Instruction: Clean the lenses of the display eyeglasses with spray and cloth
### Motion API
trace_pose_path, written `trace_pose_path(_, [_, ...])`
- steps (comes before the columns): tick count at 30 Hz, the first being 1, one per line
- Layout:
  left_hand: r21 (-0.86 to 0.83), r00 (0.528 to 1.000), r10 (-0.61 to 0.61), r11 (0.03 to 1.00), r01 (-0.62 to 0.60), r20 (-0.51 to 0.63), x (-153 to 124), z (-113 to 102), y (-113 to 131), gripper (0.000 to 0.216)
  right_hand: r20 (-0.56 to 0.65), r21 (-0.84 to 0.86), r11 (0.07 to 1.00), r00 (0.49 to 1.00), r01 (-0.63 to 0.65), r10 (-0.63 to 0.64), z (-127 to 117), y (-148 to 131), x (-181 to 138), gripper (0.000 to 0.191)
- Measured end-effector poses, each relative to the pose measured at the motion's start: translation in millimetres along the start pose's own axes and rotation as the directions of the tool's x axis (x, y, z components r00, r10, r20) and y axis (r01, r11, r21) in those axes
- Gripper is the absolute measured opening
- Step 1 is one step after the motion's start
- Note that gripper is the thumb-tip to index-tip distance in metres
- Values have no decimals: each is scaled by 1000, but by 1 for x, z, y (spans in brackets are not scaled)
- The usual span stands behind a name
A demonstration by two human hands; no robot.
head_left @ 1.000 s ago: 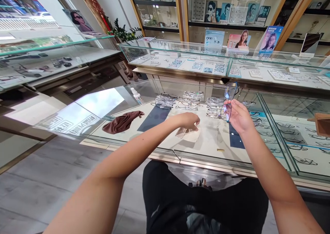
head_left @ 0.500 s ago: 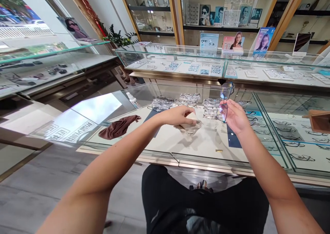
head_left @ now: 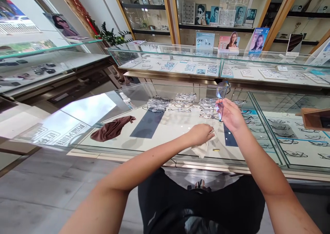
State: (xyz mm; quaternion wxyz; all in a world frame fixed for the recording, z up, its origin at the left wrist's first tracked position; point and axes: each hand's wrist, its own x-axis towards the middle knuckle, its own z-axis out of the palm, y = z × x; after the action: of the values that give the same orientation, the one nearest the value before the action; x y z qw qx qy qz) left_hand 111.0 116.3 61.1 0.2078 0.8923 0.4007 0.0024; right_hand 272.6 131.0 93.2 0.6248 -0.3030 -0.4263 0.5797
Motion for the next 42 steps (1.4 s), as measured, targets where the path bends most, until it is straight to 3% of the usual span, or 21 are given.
trace_pose_path(4, [-31, 1000, 13, 999, -12, 12, 4, -2, -1, 22, 11, 30, 1000, 1000, -5, 4, 2, -2, -1, 34])
trace_pose_path(7, [-119, 1000, 13, 993, -10, 29, 5, -21, -12, 27, -8, 28, 1000, 1000, 10, -9, -1, -4, -1, 33])
trace_pose_path(9, [-283, 1000, 6, 959, -7, -3, 3, -39, -21, 30, -15, 12, 1000, 1000, 25, -25, -4, -7, 0, 33])
trace_pose_path(12, [-678, 993, -45, 734, -42, -111, 0, -66, -26, 26, -7, -1, 998, 998, 63, -63, -7, -13, 2, 34])
trace_pose_path(14, [-792, 982, -71, 602, -100, -178, -1, -85, -24, 25, 1, -9, 996, 996, 87, -87, -5, -21, 6, 34])
trace_pose_path(17, [-825, 947, -115, 529, -198, -301, -1, -113, -13, 26, 19, -44, 992, 993, 119, -119, 7, -39, 16, 33])
trace_pose_path(22, [-781, 832, -164, 478, -403, -530, -4, -147, 7, 30, 53, -104, 957, 962, 272, -268, 35, -74, 41, 33])
trace_pose_path(26, [-695, 762, -125, 523, -494, -635, -10, -153, 15, 39, 54, -159, 905, 919, 394, -391, 51, -82, 54, 27])
trace_pose_path(29, [-646, 733, -83, 545, -534, -675, -14, -150, 16, 42, 5, -158, 894, 906, 419, -423, 59, -76, 57, 26])
trace_pose_path(33, [-678, 750, -71, 488, -549, -658, -12, -146, 13, 47, -44, -109, 903, 905, 416, -423, 65, -71, 53, 24])
trace_pose_path(37, [-692, 749, -72, 450, -565, -658, -9, -145, 13, 35, -46, -80, 921, 922, 381, -386, 67, -72, 45, 26])
trace_pose_path(42, [-827, 854, -96, 326, -457, -510, -14, -146, 14, 42, -36, -72, 927, 928, 367, -370, 64, -72, 42, 26])
